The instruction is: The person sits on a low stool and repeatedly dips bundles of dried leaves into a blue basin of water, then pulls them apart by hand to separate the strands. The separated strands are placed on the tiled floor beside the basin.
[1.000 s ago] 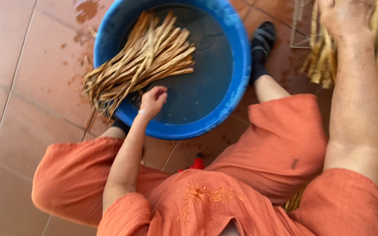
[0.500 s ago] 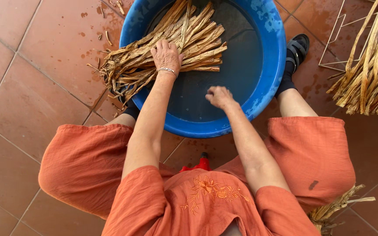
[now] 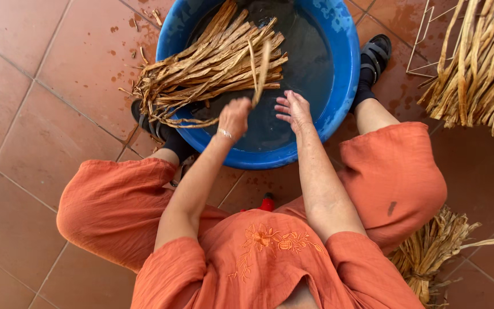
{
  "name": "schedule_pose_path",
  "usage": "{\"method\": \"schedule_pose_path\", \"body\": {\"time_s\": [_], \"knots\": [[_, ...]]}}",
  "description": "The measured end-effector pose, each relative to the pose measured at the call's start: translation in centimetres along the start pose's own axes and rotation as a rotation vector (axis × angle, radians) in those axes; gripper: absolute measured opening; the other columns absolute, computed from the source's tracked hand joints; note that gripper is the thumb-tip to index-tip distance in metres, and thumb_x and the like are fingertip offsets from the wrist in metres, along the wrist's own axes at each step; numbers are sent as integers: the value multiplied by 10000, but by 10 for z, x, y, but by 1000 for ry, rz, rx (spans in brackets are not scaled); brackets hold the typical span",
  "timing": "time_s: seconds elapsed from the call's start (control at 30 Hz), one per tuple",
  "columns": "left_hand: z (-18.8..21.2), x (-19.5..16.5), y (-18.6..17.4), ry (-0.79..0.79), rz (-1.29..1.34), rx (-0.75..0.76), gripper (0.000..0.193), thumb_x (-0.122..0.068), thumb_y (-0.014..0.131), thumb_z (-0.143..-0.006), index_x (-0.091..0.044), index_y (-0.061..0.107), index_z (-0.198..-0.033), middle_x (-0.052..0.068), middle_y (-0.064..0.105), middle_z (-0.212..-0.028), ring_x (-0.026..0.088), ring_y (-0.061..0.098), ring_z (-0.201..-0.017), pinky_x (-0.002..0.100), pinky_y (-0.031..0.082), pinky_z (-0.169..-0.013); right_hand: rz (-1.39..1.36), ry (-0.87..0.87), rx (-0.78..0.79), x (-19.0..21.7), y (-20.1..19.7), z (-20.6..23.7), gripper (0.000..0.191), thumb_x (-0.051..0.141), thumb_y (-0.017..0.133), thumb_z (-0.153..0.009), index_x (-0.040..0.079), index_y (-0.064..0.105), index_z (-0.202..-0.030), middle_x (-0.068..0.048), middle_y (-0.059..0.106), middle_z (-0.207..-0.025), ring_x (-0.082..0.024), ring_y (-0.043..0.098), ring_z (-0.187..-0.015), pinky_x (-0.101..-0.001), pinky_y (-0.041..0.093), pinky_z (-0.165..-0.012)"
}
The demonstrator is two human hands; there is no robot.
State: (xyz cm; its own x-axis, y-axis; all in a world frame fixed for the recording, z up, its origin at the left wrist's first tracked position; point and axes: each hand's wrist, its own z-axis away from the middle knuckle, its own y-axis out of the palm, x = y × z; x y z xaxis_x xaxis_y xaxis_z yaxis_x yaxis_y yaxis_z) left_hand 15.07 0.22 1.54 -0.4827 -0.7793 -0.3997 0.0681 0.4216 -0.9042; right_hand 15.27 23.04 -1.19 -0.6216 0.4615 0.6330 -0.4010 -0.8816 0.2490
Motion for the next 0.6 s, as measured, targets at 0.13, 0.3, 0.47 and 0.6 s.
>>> {"method": "schedule_pose_path", "body": {"time_s": [0.13, 0.3, 0.47, 0.6], "knots": [[48, 13, 5, -12, -50, 431, 307, -16, 681, -711, -154, 630, -980, 59, 722, -948, 310, 666, -1015, 518, 464, -851, -38, 75, -82, -5, -4, 7, 499, 408, 578, -1002, 146, 476, -1415, -110, 643, -1251, -305, 665, -1101, -519, 577, -843], [44, 27, 9, -229, -319, 633, 351, -175, 714, -820, -218, 672, -1166, 65, 694, -1186, 303, 600, -1186, 696, 350, -989, -4, 81, -84, -16, -7, 6, 509, 262, 679, -941, 154, 489, -1401, -93, 664, -1236, -293, 689, -1051, -518, 604, -810], [0, -9, 37, -260, 23, 419, 499, -436, 705, -870, -136, 627, -1261, 112, 659, -1291, 368, 577, -1227, 609, 431, -982, 175, -30, -151, -34, -11, -4, 184, 177, 751, -903, 54, 724, -1037, -65, 755, -885, -193, 718, -718, -340, 564, -633], [-40, -41, 60, -484, 87, 506, 460, -509, 607, -985, -123, 652, -1230, 151, 686, -1263, 374, 608, -1211, 617, 469, -1005, 315, -159, -16, -35, -7, -7, 67, 96, 777, -854, 36, 749, -867, -32, 728, -750, -151, 649, -629, -284, 537, -581]]}}
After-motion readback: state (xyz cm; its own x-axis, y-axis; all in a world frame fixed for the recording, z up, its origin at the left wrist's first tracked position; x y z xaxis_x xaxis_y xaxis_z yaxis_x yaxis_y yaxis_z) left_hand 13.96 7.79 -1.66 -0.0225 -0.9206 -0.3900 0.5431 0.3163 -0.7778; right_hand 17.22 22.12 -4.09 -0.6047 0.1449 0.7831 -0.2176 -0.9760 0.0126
